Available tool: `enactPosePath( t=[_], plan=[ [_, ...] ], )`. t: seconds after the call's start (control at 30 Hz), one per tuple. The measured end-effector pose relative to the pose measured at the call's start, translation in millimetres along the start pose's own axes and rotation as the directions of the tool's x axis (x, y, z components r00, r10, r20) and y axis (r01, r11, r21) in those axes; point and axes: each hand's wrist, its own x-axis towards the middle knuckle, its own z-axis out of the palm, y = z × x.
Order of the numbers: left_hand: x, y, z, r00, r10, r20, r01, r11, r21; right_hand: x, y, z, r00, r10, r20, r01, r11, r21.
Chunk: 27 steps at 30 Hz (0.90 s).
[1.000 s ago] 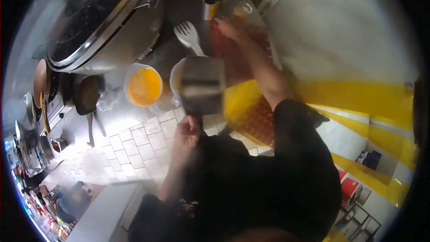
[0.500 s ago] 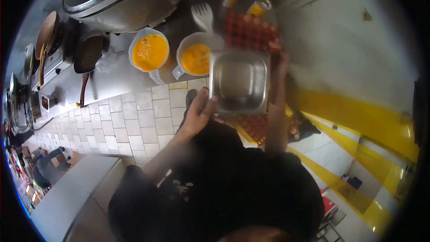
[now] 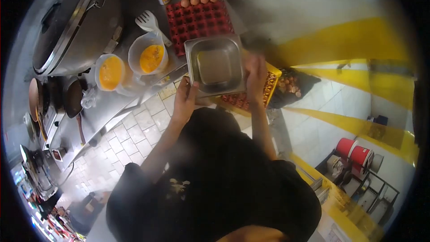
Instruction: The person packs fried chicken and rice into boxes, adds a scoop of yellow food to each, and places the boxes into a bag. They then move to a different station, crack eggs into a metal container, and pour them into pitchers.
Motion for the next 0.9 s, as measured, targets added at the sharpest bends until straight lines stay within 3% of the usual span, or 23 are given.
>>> enactPosePath(
  t=[0.07, 0.13, 0.2, 0.23, 0.27, 0.33, 0.37, 0.53, 0.63, 0.7, 0.8, 0.9],
  plan=[
    [1, -4, 0, 1.0, 0.015, 0.002, -0.015, 0.999, 0.036, 2, -4, -14, 0.98, 0.166, -0.113, -0.138, 0.966, 0.22],
    [6, -14, -5, 0.999, 0.04, -0.008, -0.039, 0.997, 0.061, 5, -18, -20, 0.973, 0.176, -0.147, -0.127, 0.948, 0.293],
    [14, -31, -15, 0.997, 0.076, -0.005, -0.07, 0.937, 0.343, 5, -35, -19, 0.985, -0.151, 0.087, 0.157, 0.986, -0.062],
    [14, -28, -10, 0.997, 0.077, -0.005, -0.07, 0.937, 0.342, 7, -40, -18, 0.969, -0.144, 0.201, 0.177, 0.971, -0.158],
    [11, -21, 0, 0.999, 0.034, 0.017, -0.037, 0.972, 0.234, 10, -49, -17, 0.969, -0.143, 0.202, 0.176, 0.971, -0.16],
    [9, -13, 11, 0.999, -0.006, 0.041, 0.001, 0.993, 0.116, 20, -67, -11, 0.82, -0.219, 0.528, 0.442, 0.829, -0.343],
    [10, -10, 14, 0.997, -0.045, 0.061, 0.037, 0.992, 0.121, 24, -67, -9, 0.773, -0.247, 0.584, 0.535, 0.748, -0.392],
    [18, -27, 14, 0.996, -0.057, 0.067, 0.048, 0.991, 0.126, 35, -53, 4, 0.675, -0.146, 0.723, 0.614, 0.655, -0.441],
    [30, -45, 3, 0.992, 0.016, 0.123, -0.039, 0.981, 0.192, 36, -38, 12, 0.617, -0.142, 0.774, 0.683, 0.585, -0.437],
    [35, -54, -4, 0.985, 0.026, 0.172, -0.089, 0.927, 0.364, 36, -29, 17, 0.583, -0.163, 0.796, 0.72, 0.557, -0.413],
    [24, -33, 8, 0.986, -0.067, 0.154, 0.036, 0.981, 0.192, 38, -15, 22, 0.572, -0.068, 0.817, 0.722, 0.514, -0.463],
    [31, -53, -2, 0.989, 0.018, 0.147, -0.057, 0.962, 0.267, 39, -3, 25, 0.56, -0.003, 0.829, 0.731, 0.474, -0.492]
  ],
)
